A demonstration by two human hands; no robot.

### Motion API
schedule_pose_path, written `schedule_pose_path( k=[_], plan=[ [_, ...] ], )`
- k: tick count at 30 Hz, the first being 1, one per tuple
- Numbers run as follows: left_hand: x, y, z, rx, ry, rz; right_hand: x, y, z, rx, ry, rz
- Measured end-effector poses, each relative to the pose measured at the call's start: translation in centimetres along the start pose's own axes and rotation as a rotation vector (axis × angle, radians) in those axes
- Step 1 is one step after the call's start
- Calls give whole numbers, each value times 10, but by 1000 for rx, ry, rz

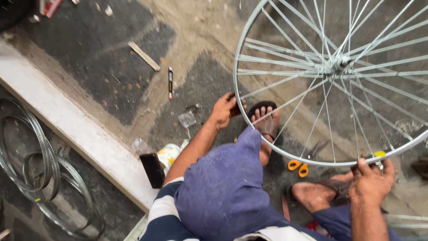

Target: The person sits on the floor and installs spokes into a bicycle wheel rim, threading them through the rim holes and securing them with nipples. The person rotates the wheel to access different sections and continues adding spokes around the circumference.

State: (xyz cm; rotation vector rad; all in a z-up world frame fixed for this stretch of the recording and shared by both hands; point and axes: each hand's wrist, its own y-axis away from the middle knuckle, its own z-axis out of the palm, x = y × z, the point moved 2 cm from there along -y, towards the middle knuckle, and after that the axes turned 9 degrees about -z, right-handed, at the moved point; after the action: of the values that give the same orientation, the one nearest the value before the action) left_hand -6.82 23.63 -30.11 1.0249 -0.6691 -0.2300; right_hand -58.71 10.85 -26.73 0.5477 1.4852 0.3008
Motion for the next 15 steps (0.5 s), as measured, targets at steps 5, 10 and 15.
schedule_pose_path(
  k=[5,10,15],
  plan=[
    [52,-20,-2,209,-241,94,7,-7,1,-22,-10,-51],
    [137,-48,23,560,-739,304,11,-11,-4,17,41,-56],
    [169,-63,72,468,-1027,388,9,-9,-3,18,37,-68]
  ],
)
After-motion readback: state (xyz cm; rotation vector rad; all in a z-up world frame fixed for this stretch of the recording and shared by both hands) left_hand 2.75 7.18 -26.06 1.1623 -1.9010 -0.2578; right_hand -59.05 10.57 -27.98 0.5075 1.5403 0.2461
